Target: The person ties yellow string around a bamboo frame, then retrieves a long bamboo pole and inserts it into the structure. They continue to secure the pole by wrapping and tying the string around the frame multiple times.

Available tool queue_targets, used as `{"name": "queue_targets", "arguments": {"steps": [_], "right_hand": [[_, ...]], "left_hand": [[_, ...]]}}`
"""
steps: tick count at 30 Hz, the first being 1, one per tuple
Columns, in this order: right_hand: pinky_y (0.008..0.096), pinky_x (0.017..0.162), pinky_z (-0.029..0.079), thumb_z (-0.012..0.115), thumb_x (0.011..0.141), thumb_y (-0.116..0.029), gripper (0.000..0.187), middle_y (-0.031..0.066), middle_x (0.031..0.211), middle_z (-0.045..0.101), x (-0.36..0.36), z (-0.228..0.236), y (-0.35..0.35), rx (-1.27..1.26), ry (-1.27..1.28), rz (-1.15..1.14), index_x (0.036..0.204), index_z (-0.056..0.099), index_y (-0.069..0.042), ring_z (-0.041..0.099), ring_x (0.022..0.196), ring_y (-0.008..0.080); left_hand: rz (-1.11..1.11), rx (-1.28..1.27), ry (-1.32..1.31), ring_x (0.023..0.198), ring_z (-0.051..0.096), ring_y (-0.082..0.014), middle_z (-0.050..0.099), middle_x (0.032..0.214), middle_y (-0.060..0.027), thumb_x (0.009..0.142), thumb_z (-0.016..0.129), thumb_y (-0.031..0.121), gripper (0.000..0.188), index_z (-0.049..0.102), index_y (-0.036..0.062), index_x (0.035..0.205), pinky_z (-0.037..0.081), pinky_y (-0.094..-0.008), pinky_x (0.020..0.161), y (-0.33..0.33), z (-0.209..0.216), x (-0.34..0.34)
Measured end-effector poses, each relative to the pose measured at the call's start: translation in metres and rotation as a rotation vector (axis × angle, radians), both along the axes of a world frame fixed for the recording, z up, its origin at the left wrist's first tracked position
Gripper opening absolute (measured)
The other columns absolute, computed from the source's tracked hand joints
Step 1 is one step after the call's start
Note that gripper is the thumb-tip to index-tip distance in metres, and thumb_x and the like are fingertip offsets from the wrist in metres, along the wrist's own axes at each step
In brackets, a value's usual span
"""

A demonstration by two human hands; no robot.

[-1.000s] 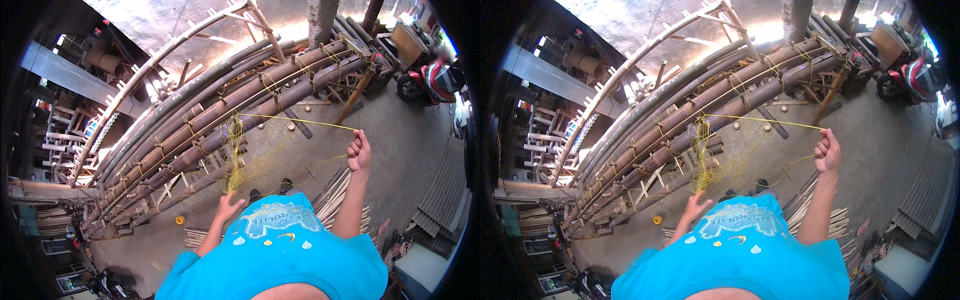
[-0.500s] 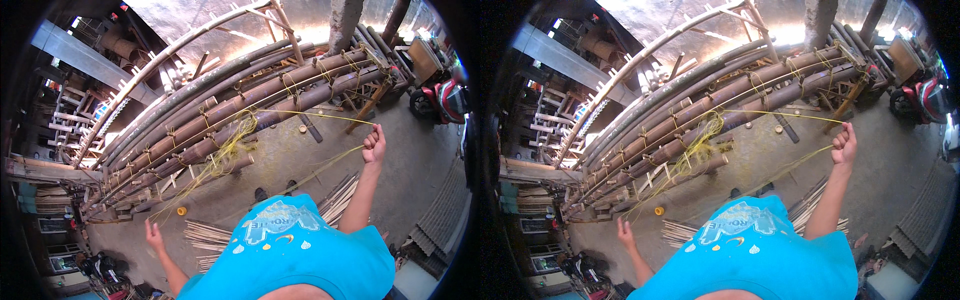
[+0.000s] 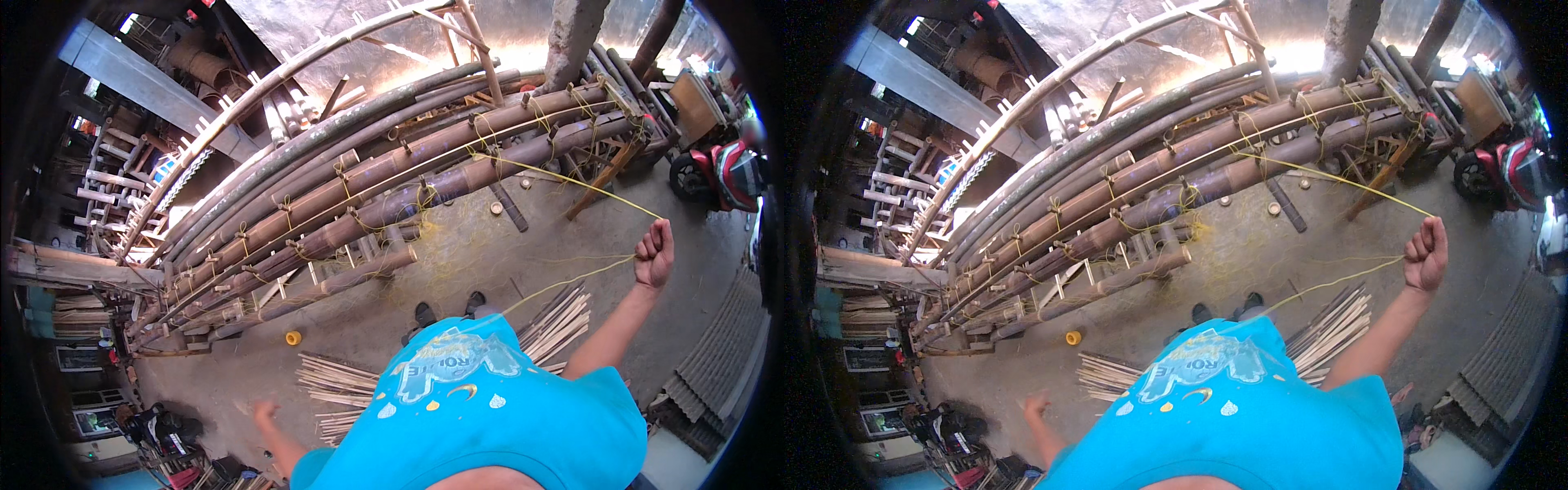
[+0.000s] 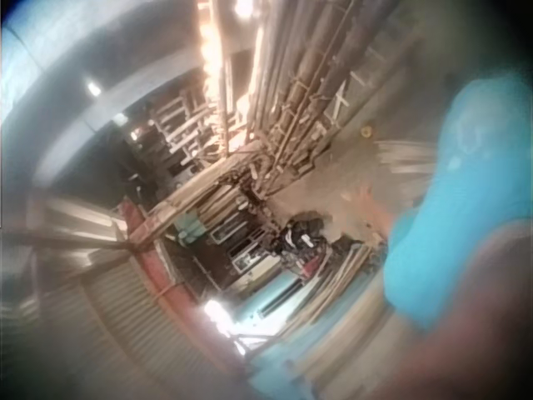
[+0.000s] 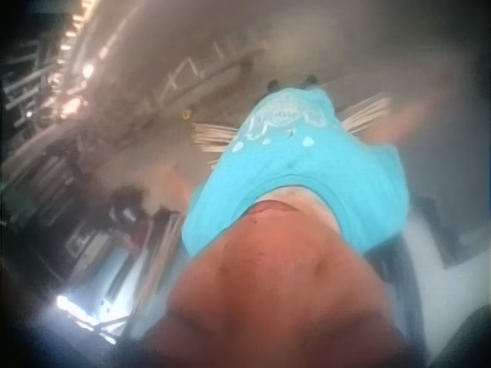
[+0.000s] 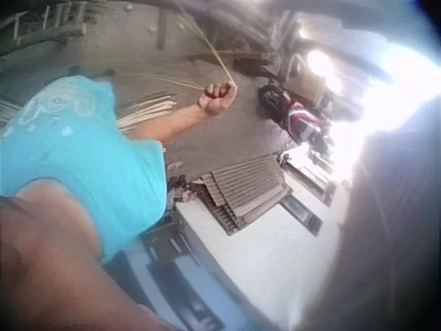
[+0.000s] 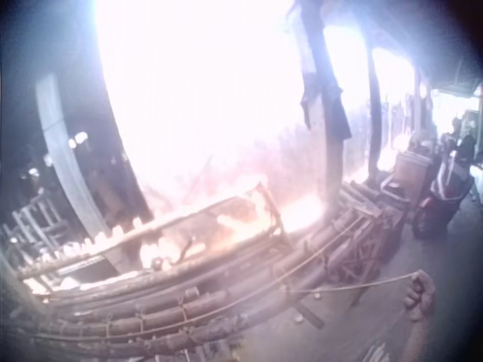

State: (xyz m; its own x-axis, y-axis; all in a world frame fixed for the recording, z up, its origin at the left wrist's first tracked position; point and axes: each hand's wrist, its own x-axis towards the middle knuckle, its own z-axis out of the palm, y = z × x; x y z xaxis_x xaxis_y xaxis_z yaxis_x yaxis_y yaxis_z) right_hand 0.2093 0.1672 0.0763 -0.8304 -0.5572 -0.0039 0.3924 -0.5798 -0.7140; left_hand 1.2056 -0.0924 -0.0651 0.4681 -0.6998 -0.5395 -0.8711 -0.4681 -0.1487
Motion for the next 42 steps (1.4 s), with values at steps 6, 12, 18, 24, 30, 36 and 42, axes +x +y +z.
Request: {"name": "queue_targets", "arguments": {"steps": [6,12,18,24,30,36,42], "right_hand": [[0.0221,0.040,0.019,0.058,0.098,-0.028,0.024,-0.0084,0.057,0.029,0.055,0.043,0.017,0.301,0.335,0.218,0.089,0.061,-0.005,0.022,0.045,0.0028],[0.0217,0.045,0.032,0.068,0.086,-0.035,0.033,-0.0016,0.058,0.052,0.121,0.040,0.024,0.528,0.420,0.255,0.076,0.067,-0.004,0.042,0.048,0.0066],[0.0231,0.047,0.030,0.066,0.090,-0.027,0.030,-0.0038,0.059,0.051,0.194,0.000,0.040,0.595,0.259,0.627,0.086,0.071,0.002,0.040,0.049,0.0054],[0.0236,0.044,0.025,0.060,0.095,-0.023,0.026,-0.0073,0.057,0.037,0.218,-0.033,0.052,0.528,0.028,0.432,0.090,0.067,0.001,0.029,0.047,0.0042],[0.0203,0.042,0.023,0.054,0.100,-0.024,0.025,-0.0076,0.060,0.031,0.205,-0.055,0.043,0.484,-0.133,0.204,0.095,0.063,-0.002,0.025,0.047,0.0032],[0.0206,0.040,0.024,0.054,0.100,-0.028,0.024,-0.0090,0.058,0.031,0.197,-0.103,0.024,0.655,-0.287,0.123,0.092,0.063,-0.007,0.027,0.044,0.0030],[0.0247,0.039,0.029,0.058,0.093,-0.023,0.021,-0.0069,0.054,0.040,0.203,-0.169,0.024,1.332,0.008,0.181,0.087,0.072,-0.008,0.035,0.043,0.0059]], "left_hand": [[-1.012,-0.348,0.252,0.102,0.063,-0.0366,0.068,0.108,-0.0191,0.089,0.056,0.055,0.056,0.075,0.0020,0.086,0.049,-0.0439,0.087,-0.081,-0.060,-0.407],[-0.862,-0.900,0.756,0.113,0.049,-0.0372,0.054,0.118,-0.0197,0.087,0.064,0.033,0.048,0.058,0.0032,0.124,0.038,-0.0464,0.098,-0.129,-0.031,-0.655],[-0.762,-0.927,0.629,0.126,0.038,-0.0376,0.047,0.131,-0.0197,0.084,0.064,0.034,0.050,0.057,0.0085,0.126,0.023,-0.0533,0.107,-0.144,-0.046,-0.698],[-0.785,-0.926,0.930,0.115,0.052,-0.0245,0.065,0.114,-0.0034,0.088,0.064,0.027,0.024,0.067,0.0134,0.107,0.025,-0.0461,0.105,-0.150,-0.045,-0.690],[-0.244,-0.652,1.913,0.075,0.060,-0.0088,0.064,0.086,-0.0020,0.101,0.053,0.017,0.013,0.058,0.0058,0.104,0.049,-0.0276,0.068,-0.152,-0.003,-0.680],[-1.658,0.580,1.906,0.094,0.066,-0.0266,0.068,0.102,-0.0137,0.099,0.056,0.021,0.023,0.064,0.0055,0.113,0.052,-0.0366,0.085,-0.053,0.170,-0.623],[-1.430,-0.110,1.311,0.110,0.061,-0.0344,0.064,0.119,-0.0194,0.094,0.060,0.033,0.039,0.063,0.0032,0.120,0.048,-0.0443,0.093,-0.120,0.046,-0.626]]}}
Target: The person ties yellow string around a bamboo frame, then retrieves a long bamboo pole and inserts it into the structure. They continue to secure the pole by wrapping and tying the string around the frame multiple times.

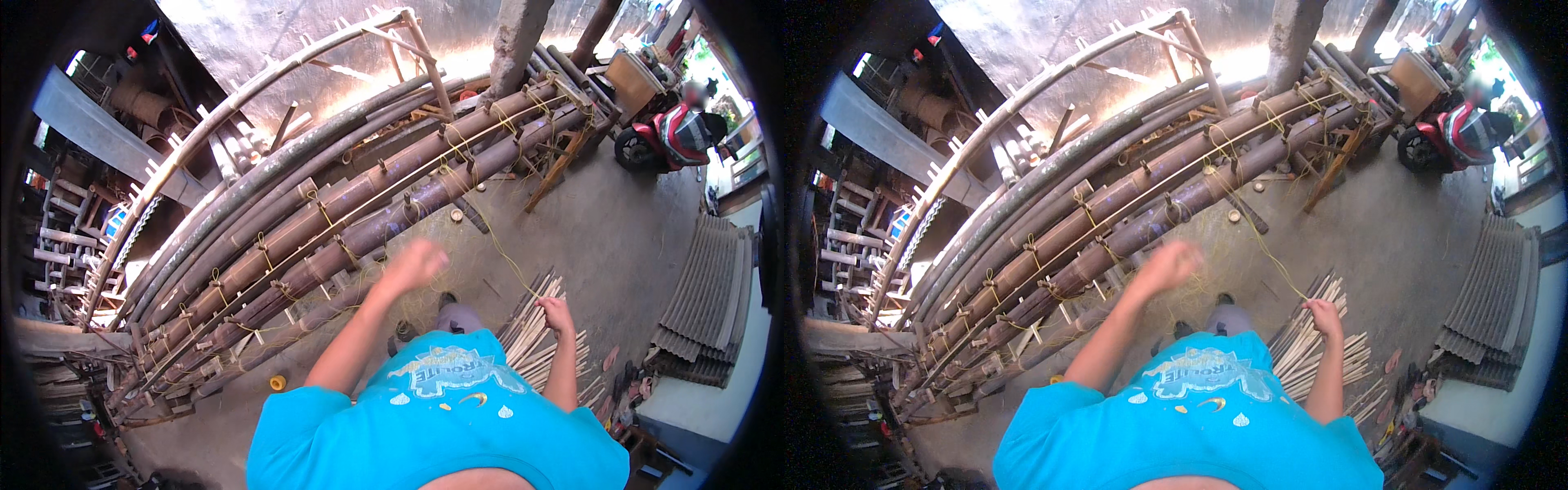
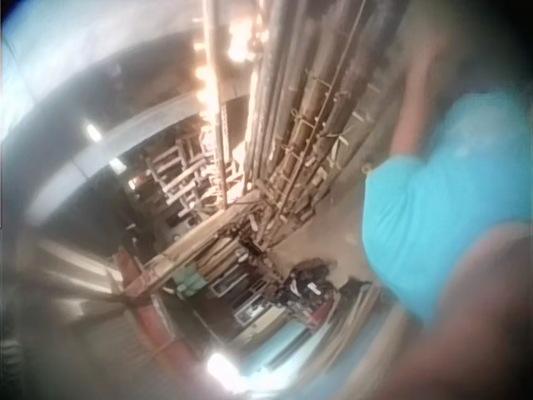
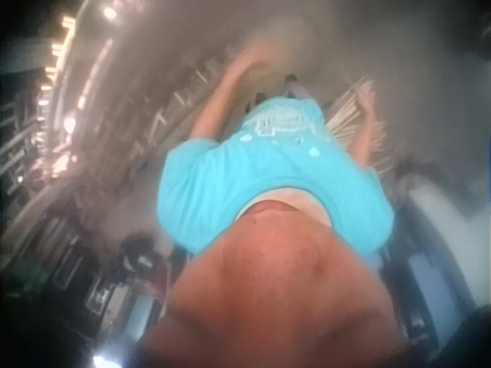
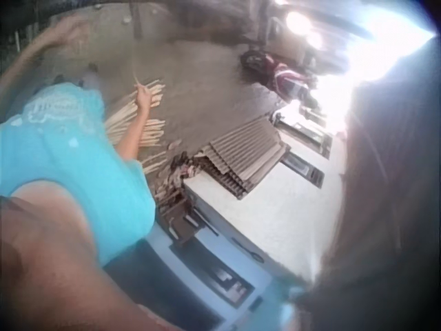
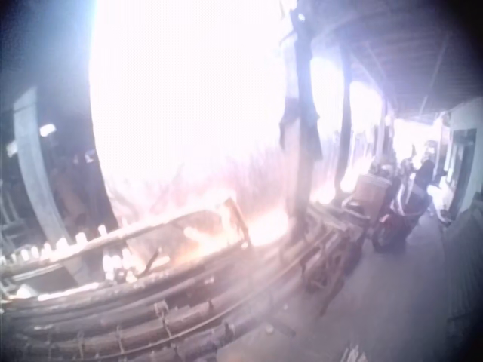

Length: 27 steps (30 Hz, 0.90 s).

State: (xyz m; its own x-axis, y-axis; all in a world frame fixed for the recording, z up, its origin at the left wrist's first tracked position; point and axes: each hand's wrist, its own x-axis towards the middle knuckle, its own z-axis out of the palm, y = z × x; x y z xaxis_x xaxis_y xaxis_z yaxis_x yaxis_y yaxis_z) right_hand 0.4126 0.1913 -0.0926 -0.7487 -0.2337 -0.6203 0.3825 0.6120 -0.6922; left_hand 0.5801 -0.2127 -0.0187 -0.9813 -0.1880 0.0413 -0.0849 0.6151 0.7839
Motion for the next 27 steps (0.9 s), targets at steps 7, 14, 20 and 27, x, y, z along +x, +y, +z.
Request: {"name": "queue_targets", "arguments": {"steps": [7,14,20,27], "right_hand": [[0.0261,0.042,0.032,0.059,0.094,-0.027,0.027,-0.0040,0.054,0.045,-0.027,-0.012,-0.051,-0.006,-0.036,0.142,0.090,0.073,-0.004,0.039,0.044,0.0066],[0.0276,0.042,0.034,0.059,0.092,-0.027,0.026,-0.0024,0.055,0.048,-0.077,-0.061,-0.090,-0.034,-0.014,0.212,0.089,0.074,-0.006,0.043,0.046,0.0083],[0.0316,0.052,0.045,0.061,0.090,-0.027,0.024,0.0030,0.064,0.059,-0.119,-0.116,-0.117,-0.012,0.016,0.363,0.094,0.073,-0.007,0.056,0.056,0.0144],[0.0439,0.101,0.044,0.063,0.088,-0.033,0.043,0.0244,0.120,0.062,-0.126,-0.028,-0.184,0.504,0.426,0.901,0.119,0.065,-0.004,0.056,0.117,0.0371]], "left_hand": [[0.787,-0.420,-0.004,0.116,0.050,-0.0344,0.057,0.121,-0.0139,0.087,0.065,0.032,0.040,0.064,0.0084,0.119,0.030,-0.0526,0.103,-0.051,-0.082,-0.045],[0.910,-0.406,0.138,0.103,0.054,-0.0249,0.062,0.104,-0.0053,0.080,0.069,0.026,0.016,0.071,0.0145,0.091,0.028,-0.0469,0.099,-0.043,-0.080,-0.063],[0.892,-0.465,-0.054,0.096,0.056,-0.0296,0.060,0.099,-0.0108,0.080,0.064,0.018,0.014,0.063,0.0072,0.089,0.035,-0.0464,0.091,-0.045,-0.061,-0.087],[0.958,-0.014,0.082,0.088,0.056,-0.0263,0.057,0.090,-0.0125,0.093,0.050,0.014,0.012,0.053,0.0030,0.096,0.043,-0.0418,0.082,-0.042,-0.050,-0.077]]}}
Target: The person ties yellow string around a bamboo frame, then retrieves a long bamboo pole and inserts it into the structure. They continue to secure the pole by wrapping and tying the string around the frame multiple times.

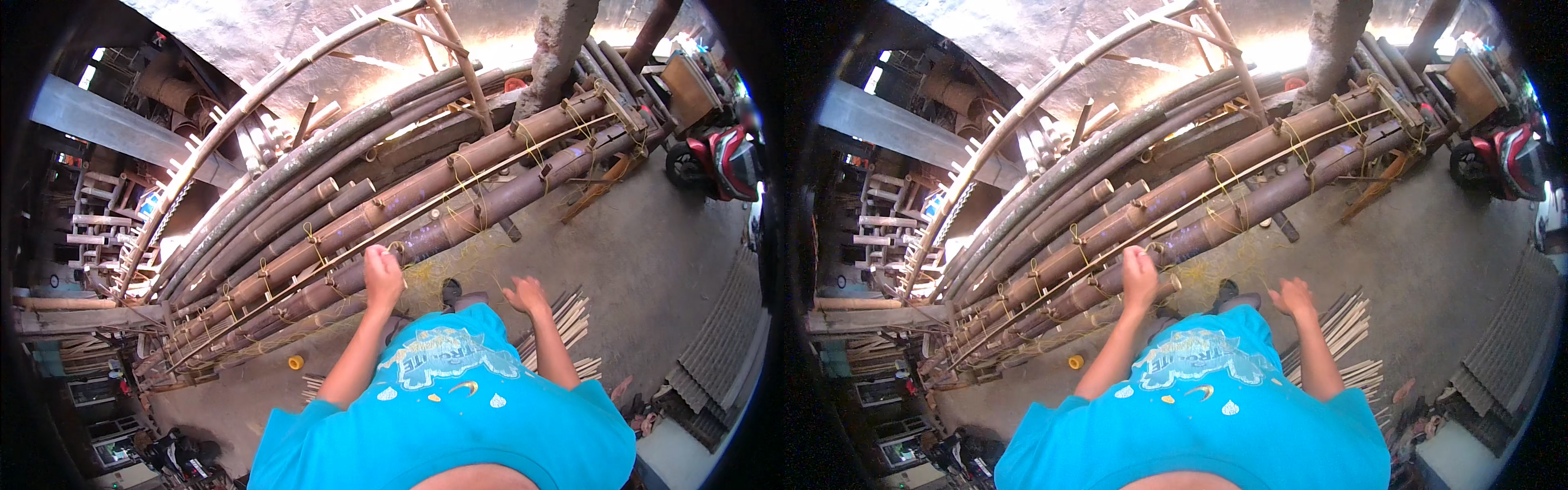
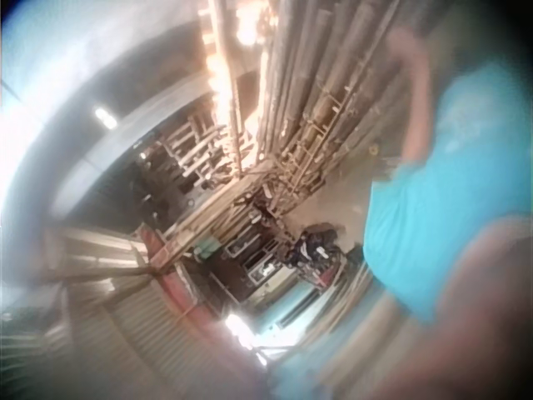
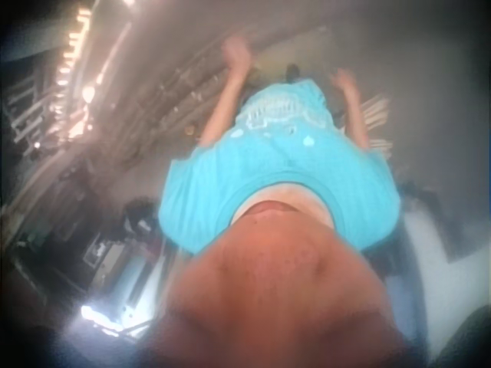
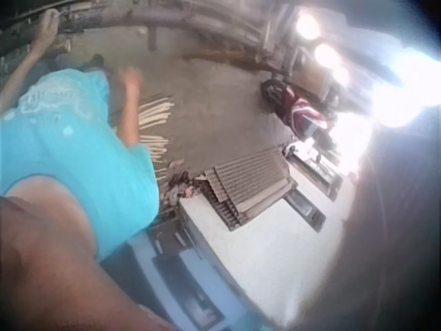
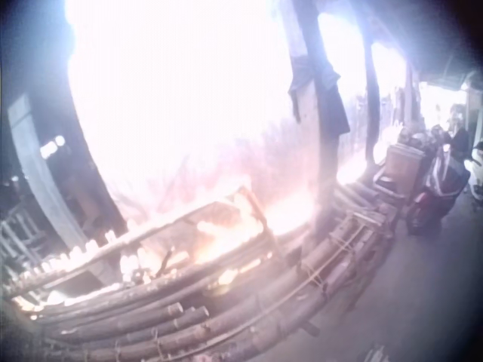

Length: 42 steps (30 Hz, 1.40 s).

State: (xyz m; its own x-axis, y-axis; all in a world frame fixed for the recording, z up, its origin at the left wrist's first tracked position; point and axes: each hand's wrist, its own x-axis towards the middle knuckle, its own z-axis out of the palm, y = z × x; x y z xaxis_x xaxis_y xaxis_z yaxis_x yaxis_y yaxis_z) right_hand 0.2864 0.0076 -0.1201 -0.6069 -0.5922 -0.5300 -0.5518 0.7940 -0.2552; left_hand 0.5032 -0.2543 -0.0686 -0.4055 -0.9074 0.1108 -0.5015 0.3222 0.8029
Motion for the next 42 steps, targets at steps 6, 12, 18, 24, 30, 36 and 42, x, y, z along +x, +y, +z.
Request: {"name": "queue_targets", "arguments": {"steps": [6,12,18,24,30,36,42], "right_hand": [[0.0441,0.096,0.045,0.064,0.089,-0.017,0.036,0.0236,0.122,0.057,0.016,0.069,-0.104,-0.956,0.011,0.199,0.119,0.059,0.002,0.054,0.114,0.0402],[0.0470,0.092,0.044,0.061,0.088,-0.014,0.050,0.0314,0.121,0.050,0.031,0.079,-0.170,-0.787,0.374,0.221,0.127,0.045,0.013,0.050,0.106,0.0418],[0.0458,0.079,0.050,0.060,0.084,-0.010,0.019,0.0211,0.095,0.058,0.028,0.048,-0.200,-0.648,0.441,0.238,0.096,0.055,0.004,0.058,0.091,0.0372],[0.0480,0.072,0.052,0.057,0.086,-0.013,0.010,0.0176,0.087,0.062,0.025,0.058,-0.218,-0.663,0.211,0.556,0.090,0.063,-0.006,0.062,0.088,0.0374],[0.0513,0.068,0.050,0.057,0.086,-0.019,0.014,0.0201,0.083,0.067,0.032,0.099,-0.276,-0.693,-0.080,0.910,0.090,0.064,-0.007,0.065,0.079,0.0404],[0.0529,0.073,0.049,0.056,0.089,-0.022,0.019,0.0193,0.087,0.067,0.035,0.093,-0.297,-0.804,-0.070,0.606,0.088,0.065,-0.005,0.063,0.086,0.0412],[0.0407,0.070,0.049,0.054,0.091,-0.011,0.012,0.0153,0.080,0.064,0.041,0.088,-0.295,-0.944,-0.346,0.406,0.089,0.061,-0.001,0.063,0.078,0.0325]], "left_hand": [[-1.134,0.690,0.114,0.098,0.058,-0.0175,0.062,0.098,-0.0081,0.099,0.051,0.013,0.016,0.060,-0.0003,0.101,0.046,-0.0330,0.088,0.026,0.144,0.002],[-0.333,-0.309,-0.334,0.109,0.057,-0.0357,0.063,0.108,-0.0218,0.091,0.061,0.018,0.030,0.062,-0.0003,0.115,0.042,-0.0478,0.097,-0.042,0.075,-0.001],[-0.263,-0.232,-0.454,0.097,0.058,-0.0320,0.065,0.100,-0.0095,0.088,0.064,0.020,0.022,0.066,0.0107,0.108,0.035,-0.0463,0.085,-0.065,0.014,0.009],[-0.312,-0.125,-0.491,0.097,0.060,-0.0276,0.067,0.100,-0.0079,0.088,0.065,0.024,0.023,0.067,0.0134,0.108,0.033,-0.0443,0.086,-0.076,0.011,0.013],[-0.316,-0.070,-0.537,0.100,0.060,-0.0258,0.069,0.103,-0.0105,0.086,0.067,0.030,0.030,0.067,0.0147,0.112,0.030,-0.0447,0.089,-0.072,0.028,0.004],[-0.234,-0.135,-0.453,0.101,0.060,-0.0234,0.071,0.099,-0.0070,0.084,0.070,0.034,0.033,0.070,0.0152,0.111,0.026,-0.0485,0.093,-0.063,0.013,0.004],[-0.234,-0.122,-0.470,0.098,0.062,-0.0241,0.072,0.099,-0.0063,0.086,0.068,0.033,0.029,0.070,0.0181,0.110,0.025,-0.0517,0.097,-0.066,0.012,-0.003]]}}
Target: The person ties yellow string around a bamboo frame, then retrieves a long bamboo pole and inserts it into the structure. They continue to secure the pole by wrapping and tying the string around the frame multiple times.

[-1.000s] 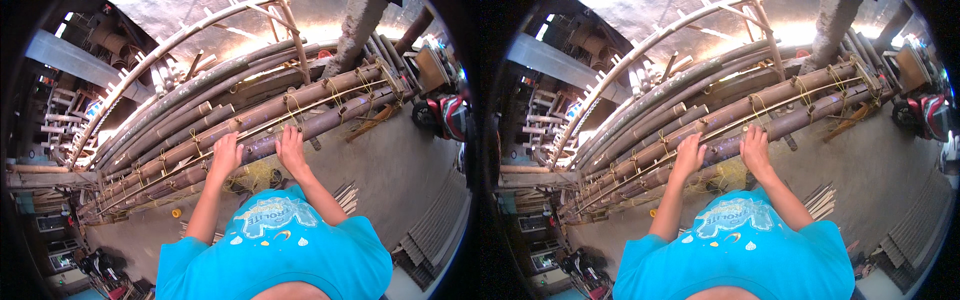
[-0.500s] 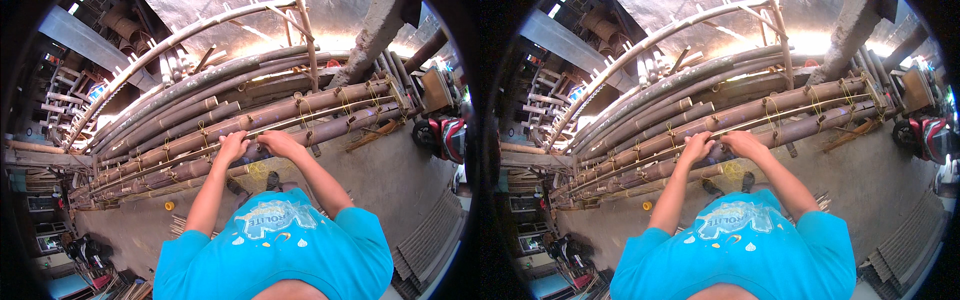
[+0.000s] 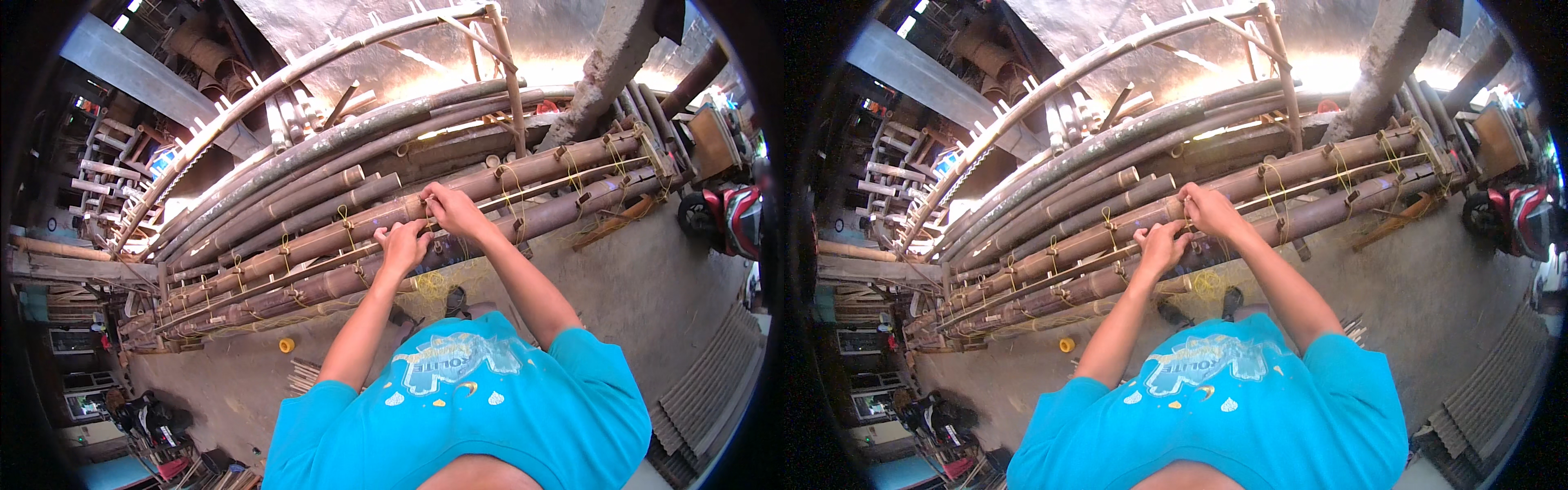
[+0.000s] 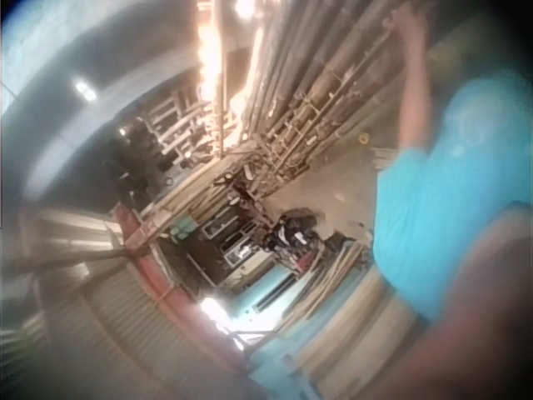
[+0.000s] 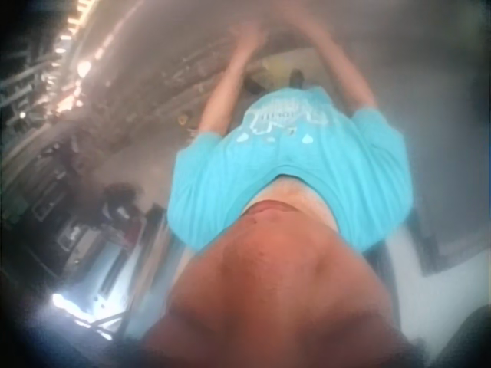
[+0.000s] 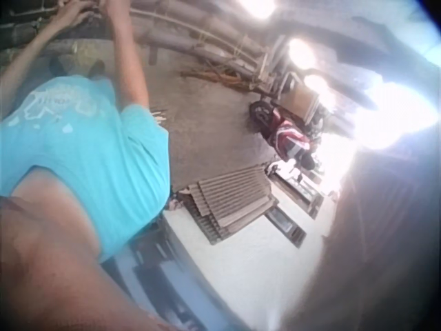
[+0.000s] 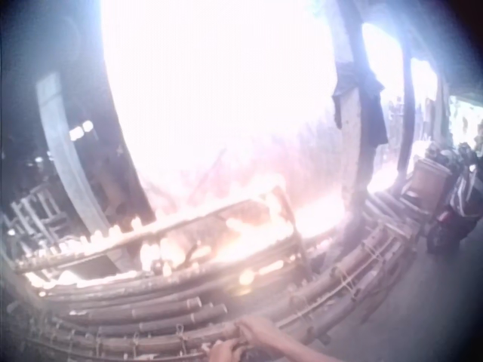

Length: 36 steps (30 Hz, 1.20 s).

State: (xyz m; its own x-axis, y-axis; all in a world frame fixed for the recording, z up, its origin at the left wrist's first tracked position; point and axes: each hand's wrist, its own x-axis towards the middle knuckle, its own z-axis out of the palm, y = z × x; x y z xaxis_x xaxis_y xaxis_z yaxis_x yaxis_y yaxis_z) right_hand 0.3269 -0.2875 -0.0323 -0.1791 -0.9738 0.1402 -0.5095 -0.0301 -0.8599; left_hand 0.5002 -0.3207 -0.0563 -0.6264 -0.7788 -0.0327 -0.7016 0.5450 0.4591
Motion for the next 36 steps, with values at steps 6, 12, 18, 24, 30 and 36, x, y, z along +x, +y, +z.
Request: {"name": "queue_targets", "arguments": {"steps": [6,12,18,24,30,36], "right_hand": [[0.0413,0.074,0.051,0.051,0.083,-0.009,0.016,0.0190,0.086,0.066,-0.001,0.001,0.008,-0.089,-0.102,0.005,0.091,0.064,-0.002,0.063,0.082,0.0361],[0.0430,0.088,0.043,0.062,0.084,-0.023,0.018,0.0112,0.091,0.067,-0.006,-0.012,0.027,-0.039,0.311,-0.098,0.094,0.071,-0.011,0.062,0.094,0.0267],[0.0497,0.105,0.023,0.065,0.086,-0.035,0.019,0.0044,0.106,0.064,0.018,-0.022,0.032,0.077,0.186,-0.227,0.097,0.072,-0.020,0.057,0.109,0.0199],[0.0526,0.106,0.021,0.062,0.088,-0.032,0.017,0.0043,0.105,0.062,0.020,-0.044,0.033,-0.040,0.284,-0.287,0.096,0.067,-0.019,0.055,0.110,0.0223],[0.0518,0.110,0.019,0.064,0.088,-0.032,0.018,0.0059,0.108,0.060,0.019,-0.025,0.033,0.042,0.202,-0.242,0.092,0.066,-0.015,0.054,0.111,0.0245],[0.0502,0.109,0.023,0.065,0.088,-0.031,0.019,0.0091,0.112,0.058,0.018,-0.033,0.040,-0.049,0.249,-0.271,0.090,0.066,-0.013,0.053,0.112,0.0266]], "left_hand": [[0.076,0.184,0.190,0.093,0.066,-0.0206,0.073,0.092,-0.0027,0.092,0.061,0.037,0.025,0.071,0.0217,0.108,0.021,-0.0505,0.099,0.000,0.007,-0.005],[0.101,0.310,0.159,0.093,0.063,-0.0128,0.074,0.094,-0.0008,0.095,0.058,0.040,0.026,0.074,0.0224,0.107,0.018,-0.0465,0.100,-0.004,0.015,-0.010],[0.098,0.311,0.192,0.083,0.064,-0.0172,0.072,0.084,-0.0028,0.097,0.054,0.035,0.024,0.071,0.0210,0.107,0.021,-0.0493,0.097,-0.006,0.013,-0.007],[0.098,0.300,0.209,0.085,0.061,-0.0113,0.073,0.088,0.0005,0.096,0.057,0.037,0.024,0.073,0.0221,0.107,0.021,-0.0414,0.093,-0.004,0.011,-0.008],[0.118,0.309,0.209,0.088,0.060,-0.0085,0.073,0.090,0.0029,0.096,0.057,0.037,0.024,0.073,0.0224,0.105,0.021,-0.0387,0.092,-0.006,0.011,-0.007],[0.121,0.207,0.234,0.081,0.063,-0.0189,0.071,0.080,-0.0024,0.096,0.054,0.035,0.023,0.072,0.0217,0.102,0.024,-0.0441,0.092,-0.002,0.008,-0.012]]}}
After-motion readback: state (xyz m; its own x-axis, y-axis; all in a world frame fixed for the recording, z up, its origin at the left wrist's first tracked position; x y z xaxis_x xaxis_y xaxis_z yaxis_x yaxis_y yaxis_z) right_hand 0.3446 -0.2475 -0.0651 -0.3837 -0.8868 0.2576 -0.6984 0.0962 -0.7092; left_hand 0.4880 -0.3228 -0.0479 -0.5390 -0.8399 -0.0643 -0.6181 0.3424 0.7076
